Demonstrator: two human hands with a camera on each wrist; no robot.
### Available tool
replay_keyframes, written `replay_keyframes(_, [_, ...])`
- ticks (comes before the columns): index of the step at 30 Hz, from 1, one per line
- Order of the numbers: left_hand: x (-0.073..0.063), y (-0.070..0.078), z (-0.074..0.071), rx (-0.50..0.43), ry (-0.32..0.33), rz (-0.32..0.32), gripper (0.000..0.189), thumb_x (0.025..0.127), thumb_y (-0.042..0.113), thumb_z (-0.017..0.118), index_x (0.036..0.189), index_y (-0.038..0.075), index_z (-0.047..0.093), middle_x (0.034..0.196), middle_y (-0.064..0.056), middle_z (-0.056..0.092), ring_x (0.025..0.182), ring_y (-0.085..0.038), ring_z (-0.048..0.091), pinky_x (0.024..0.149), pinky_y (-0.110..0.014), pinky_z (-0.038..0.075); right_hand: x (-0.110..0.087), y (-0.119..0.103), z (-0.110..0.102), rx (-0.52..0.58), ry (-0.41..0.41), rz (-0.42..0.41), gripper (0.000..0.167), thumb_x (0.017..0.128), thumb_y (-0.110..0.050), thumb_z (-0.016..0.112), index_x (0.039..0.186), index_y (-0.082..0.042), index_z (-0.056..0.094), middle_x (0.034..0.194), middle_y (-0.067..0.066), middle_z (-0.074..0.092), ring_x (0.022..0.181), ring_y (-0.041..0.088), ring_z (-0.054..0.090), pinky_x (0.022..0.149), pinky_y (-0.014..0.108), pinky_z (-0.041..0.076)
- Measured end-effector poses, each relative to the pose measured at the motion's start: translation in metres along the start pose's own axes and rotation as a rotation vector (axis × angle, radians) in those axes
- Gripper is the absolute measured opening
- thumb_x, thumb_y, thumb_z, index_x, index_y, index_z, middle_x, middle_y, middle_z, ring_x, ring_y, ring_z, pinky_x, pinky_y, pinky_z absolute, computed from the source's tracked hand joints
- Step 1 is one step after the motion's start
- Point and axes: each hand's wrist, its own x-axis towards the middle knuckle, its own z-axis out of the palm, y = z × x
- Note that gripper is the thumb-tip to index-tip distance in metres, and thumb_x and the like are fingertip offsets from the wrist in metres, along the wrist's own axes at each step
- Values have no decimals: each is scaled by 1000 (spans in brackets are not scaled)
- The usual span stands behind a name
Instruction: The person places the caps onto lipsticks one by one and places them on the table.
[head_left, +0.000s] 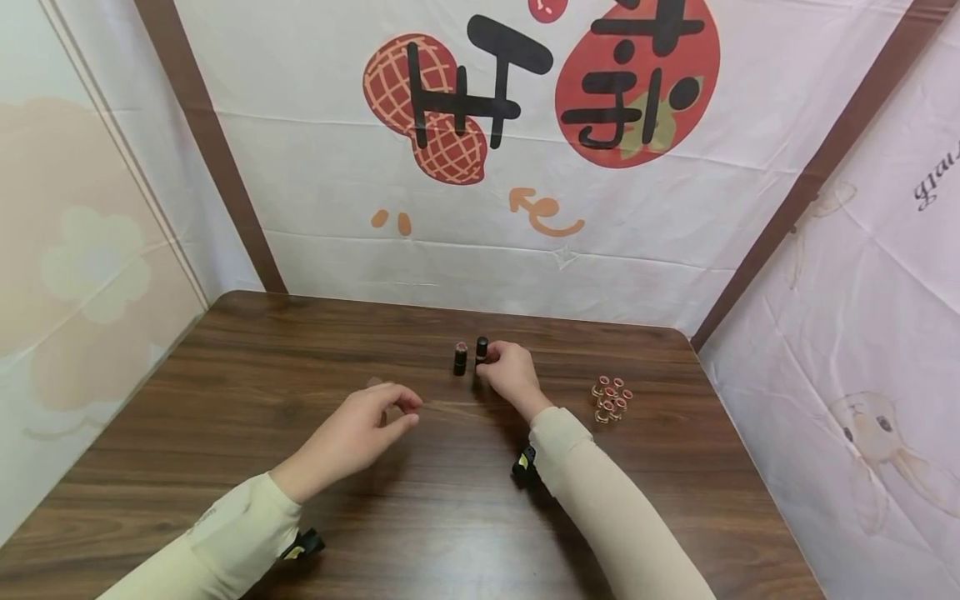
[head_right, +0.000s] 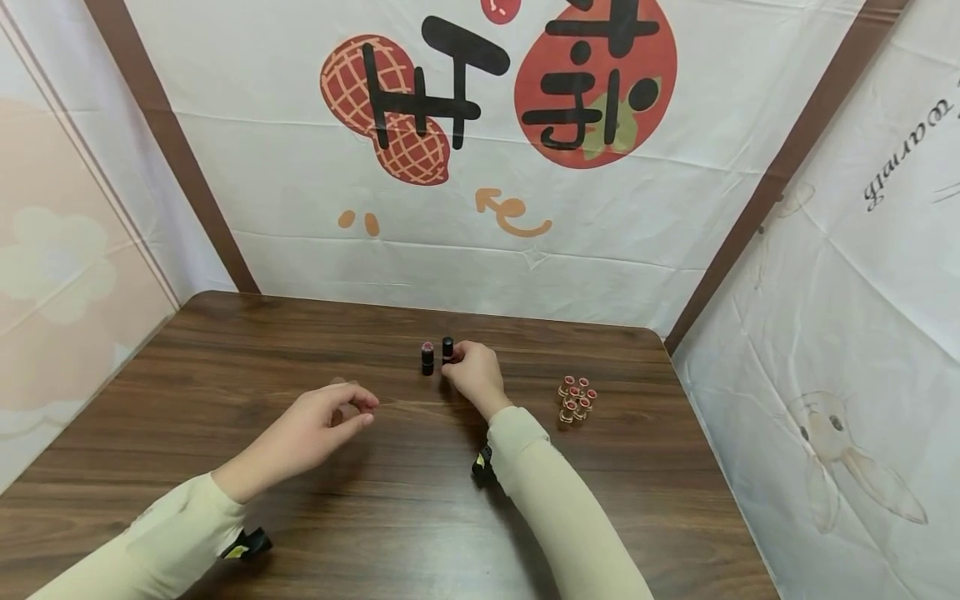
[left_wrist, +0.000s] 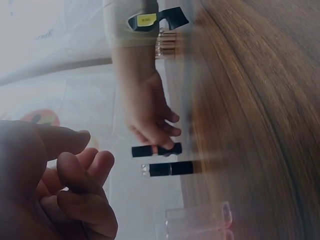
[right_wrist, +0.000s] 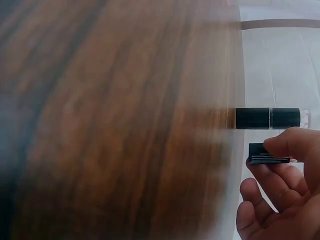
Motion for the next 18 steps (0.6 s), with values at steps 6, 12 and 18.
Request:
replay_keyframes(6, [-6,-7,-10,4,47,-7,12,98,21,71,110,19,71,98,11,68,85,-6,63,75,-31,53,3,3,2,-55,1,9,20,90,-19,77,109,-13,76,103,1,75,97,21,69,84,40,56])
replay_keyframes(12, [-5,-18,-22,0,111,-68,17,98,17,71,113,11,71,102,1,70,77,-12,63,68,-29,51,7,6,7,-69,-30,-14,22,91,-23,78,111,-14,75,103,-1,76,96,19,69,84,40,56])
replay_keyframes(18, [-3,-31,-33,40,156,-114,20,95,12,72,115,6,70,107,-8,70,74,-15,57,68,-33,48,9,6,12,-55,-53,-22,24,91,-23,78,113,-14,75,107,0,76,101,20,70,88,40,55])
